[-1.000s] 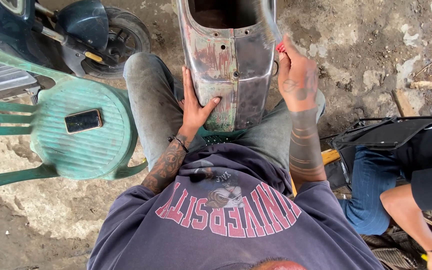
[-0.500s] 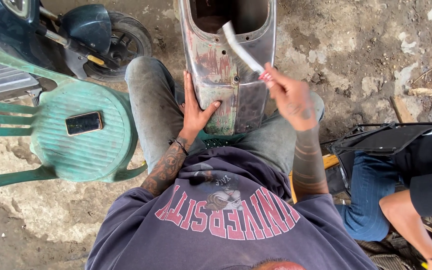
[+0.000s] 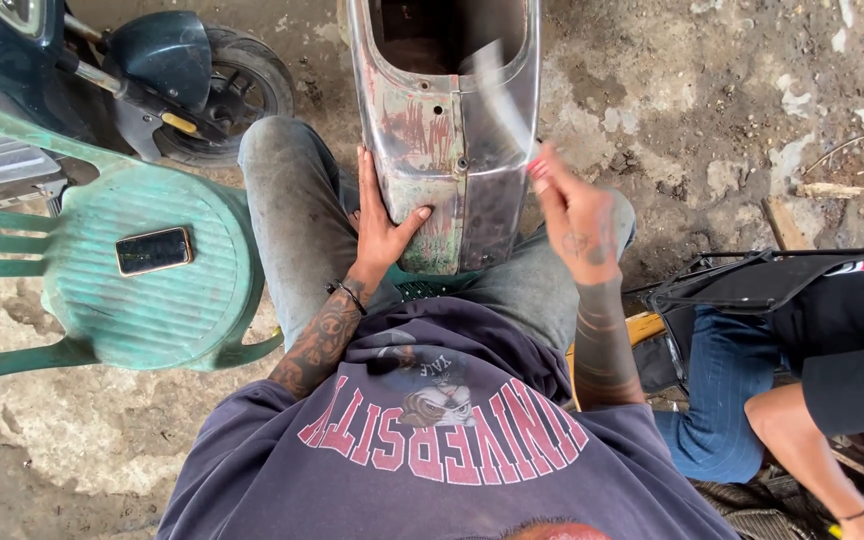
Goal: Using a wire brush to scrub and clean the surface of a metal motorcycle body part.
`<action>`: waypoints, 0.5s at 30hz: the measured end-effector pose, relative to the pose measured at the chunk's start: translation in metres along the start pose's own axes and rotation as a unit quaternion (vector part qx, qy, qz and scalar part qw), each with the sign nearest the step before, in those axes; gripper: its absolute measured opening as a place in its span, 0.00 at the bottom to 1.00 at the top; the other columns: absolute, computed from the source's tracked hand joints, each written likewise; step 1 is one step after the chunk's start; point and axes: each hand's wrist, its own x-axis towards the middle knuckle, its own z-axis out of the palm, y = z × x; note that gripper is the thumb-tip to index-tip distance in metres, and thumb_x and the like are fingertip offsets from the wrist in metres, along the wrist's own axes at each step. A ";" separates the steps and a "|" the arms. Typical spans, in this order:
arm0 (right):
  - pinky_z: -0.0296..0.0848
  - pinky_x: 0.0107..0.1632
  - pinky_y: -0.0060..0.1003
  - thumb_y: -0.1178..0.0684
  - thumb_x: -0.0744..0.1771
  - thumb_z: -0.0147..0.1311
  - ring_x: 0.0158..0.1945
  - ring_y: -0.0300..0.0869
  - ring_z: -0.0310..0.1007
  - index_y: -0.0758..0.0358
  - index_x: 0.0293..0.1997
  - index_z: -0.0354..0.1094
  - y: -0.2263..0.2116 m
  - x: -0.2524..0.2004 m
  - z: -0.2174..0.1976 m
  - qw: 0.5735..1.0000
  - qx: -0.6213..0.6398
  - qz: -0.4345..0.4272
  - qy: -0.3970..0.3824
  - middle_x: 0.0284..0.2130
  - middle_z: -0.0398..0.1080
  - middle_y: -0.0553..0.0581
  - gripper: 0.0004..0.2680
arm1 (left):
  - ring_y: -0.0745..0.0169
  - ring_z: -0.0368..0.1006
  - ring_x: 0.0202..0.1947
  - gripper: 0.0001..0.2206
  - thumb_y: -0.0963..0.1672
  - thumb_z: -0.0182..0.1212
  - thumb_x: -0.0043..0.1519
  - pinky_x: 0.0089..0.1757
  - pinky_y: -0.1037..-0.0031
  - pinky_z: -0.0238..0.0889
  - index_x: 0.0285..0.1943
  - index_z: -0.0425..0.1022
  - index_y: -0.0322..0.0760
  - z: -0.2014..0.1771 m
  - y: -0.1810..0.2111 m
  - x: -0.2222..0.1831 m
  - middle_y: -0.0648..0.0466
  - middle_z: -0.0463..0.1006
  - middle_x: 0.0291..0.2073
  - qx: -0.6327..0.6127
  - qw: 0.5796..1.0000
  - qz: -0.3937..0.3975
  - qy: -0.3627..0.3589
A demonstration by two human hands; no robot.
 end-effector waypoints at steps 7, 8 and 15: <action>0.70 0.38 0.38 0.61 0.74 0.46 0.31 0.43 0.68 0.57 0.72 0.62 0.035 -0.018 0.006 0.999 0.048 -0.004 0.013 0.43 0.75 0.74 0.15 | 0.29 0.26 0.85 0.53 0.58 0.72 0.71 0.74 0.25 0.29 0.91 0.28 0.45 0.001 -0.003 -0.003 0.44 0.27 0.87 0.004 1.000 -0.001 0.005; 0.70 0.37 0.38 0.61 0.74 0.47 0.30 0.44 0.68 0.57 0.71 0.64 0.030 -0.020 0.010 0.999 0.054 0.001 0.006 0.41 0.75 0.75 0.15 | 0.30 0.27 0.85 0.53 0.58 0.72 0.70 0.74 0.26 0.29 0.91 0.29 0.45 0.000 -0.002 -0.001 0.45 0.27 0.87 0.009 1.000 0.000 0.005; 0.72 0.39 0.42 0.62 0.75 0.47 0.34 0.48 0.72 0.63 0.73 0.61 0.048 -0.024 0.001 0.999 -0.011 -0.008 0.046 0.42 0.74 0.77 0.15 | 0.28 0.27 0.85 0.53 0.57 0.72 0.71 0.73 0.24 0.29 0.91 0.29 0.45 0.000 -0.001 -0.001 0.43 0.27 0.87 0.007 1.000 0.004 0.006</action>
